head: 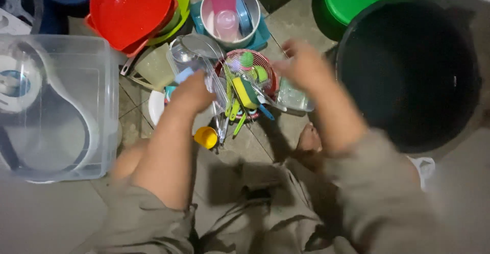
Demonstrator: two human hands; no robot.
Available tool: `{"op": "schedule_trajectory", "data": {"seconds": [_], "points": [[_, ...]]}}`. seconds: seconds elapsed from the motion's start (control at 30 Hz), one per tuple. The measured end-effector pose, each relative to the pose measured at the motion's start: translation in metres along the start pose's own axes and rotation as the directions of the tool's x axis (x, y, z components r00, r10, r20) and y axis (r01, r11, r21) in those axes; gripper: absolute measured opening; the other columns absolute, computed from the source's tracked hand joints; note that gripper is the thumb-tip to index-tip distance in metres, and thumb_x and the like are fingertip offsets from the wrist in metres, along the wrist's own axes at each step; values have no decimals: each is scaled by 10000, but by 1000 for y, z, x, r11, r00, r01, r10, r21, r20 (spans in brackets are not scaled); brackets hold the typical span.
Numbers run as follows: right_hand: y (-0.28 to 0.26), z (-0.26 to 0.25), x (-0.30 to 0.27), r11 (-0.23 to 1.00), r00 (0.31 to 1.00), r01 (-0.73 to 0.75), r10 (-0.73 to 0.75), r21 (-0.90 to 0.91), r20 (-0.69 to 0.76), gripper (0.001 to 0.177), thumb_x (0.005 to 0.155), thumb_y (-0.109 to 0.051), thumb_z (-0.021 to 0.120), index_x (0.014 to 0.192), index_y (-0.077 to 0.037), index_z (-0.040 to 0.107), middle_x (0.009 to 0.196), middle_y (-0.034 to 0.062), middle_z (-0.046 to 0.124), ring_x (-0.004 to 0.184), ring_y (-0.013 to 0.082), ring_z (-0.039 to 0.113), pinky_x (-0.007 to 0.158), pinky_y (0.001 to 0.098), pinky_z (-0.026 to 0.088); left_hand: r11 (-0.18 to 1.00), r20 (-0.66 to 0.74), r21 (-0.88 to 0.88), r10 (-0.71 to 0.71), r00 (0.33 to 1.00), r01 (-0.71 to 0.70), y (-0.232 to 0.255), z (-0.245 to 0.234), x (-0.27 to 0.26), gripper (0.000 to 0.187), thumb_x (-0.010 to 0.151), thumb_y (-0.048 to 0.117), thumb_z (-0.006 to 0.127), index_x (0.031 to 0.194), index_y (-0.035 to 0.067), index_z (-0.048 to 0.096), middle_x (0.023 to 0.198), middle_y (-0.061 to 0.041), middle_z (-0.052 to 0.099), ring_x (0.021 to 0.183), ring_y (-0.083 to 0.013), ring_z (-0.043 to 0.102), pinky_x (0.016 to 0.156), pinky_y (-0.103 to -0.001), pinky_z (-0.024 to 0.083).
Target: Washing and rinsing various plastic containers and utensils on the floor using a spray nozzle and soap.
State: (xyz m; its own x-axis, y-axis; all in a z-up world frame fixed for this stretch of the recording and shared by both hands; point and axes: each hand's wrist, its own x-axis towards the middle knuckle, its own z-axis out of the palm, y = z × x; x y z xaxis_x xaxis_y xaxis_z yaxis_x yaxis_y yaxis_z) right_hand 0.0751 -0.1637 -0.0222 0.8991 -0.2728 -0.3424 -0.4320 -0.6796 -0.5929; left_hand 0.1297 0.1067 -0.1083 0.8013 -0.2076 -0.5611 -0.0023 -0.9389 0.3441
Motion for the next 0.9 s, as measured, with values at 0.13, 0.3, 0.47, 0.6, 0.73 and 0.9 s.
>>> {"op": "schedule_trajectory", "data": {"seconds": [0.13,0.3,0.47,0.6,0.73,0.9], "points": [[31,116,39,994,993,5,8,-111,115,517,875,-387,776,1268,-68,668,1219,217,687,1223,402,648,999,531,541,998,122,70,0,993,-8,44,-13,-35,631,870,273,686,1451,88,524,1329,-211,651,1239,-462,621,1026,-614,489],[65,184,56,979,941,-155,187,-130,283,681,903,-491,697,1446,-108,545,1339,152,655,1287,369,616,1047,576,509,983,225,154,63,972,-100,57,12,-18,638,856,302,689,1436,79,546,1267,-202,664,1180,-469,646,980,-627,490],[104,212,89,984,933,-166,176,-59,312,443,852,-431,708,1169,-122,704,1172,157,717,1196,388,664,989,562,538,981,281,168,50,958,-101,76,1,-15,620,897,307,668,1448,68,515,1316,-199,634,1205,-470,626,1009,-651,457],[139,178,123,907,963,-238,173,349,207,460,826,-342,628,1091,13,756,1100,288,720,1140,472,667,928,537,521,980,316,180,27,948,-88,89,-23,-20,629,915,320,631,1475,82,472,1364,-204,602,1240,-482,594,1047,-632,430],[218,142,182,884,940,-311,341,349,-26,461,833,-416,641,1112,-67,755,1036,189,721,1091,362,694,892,517,529,974,322,210,10,947,-81,95,-30,-21,619,924,313,637,1475,96,458,1372,-185,595,1241,-459,602,1052,-620,437],[267,150,166,902,871,-423,431,86,-237,367,879,-318,644,1081,-33,755,1037,201,726,1014,400,708,827,533,582,954,224,250,106,969,-162,79,-8,-19,551,891,270,643,1398,89,529,1239,-162,651,1135,-442,656,1006,-600,475]]}}
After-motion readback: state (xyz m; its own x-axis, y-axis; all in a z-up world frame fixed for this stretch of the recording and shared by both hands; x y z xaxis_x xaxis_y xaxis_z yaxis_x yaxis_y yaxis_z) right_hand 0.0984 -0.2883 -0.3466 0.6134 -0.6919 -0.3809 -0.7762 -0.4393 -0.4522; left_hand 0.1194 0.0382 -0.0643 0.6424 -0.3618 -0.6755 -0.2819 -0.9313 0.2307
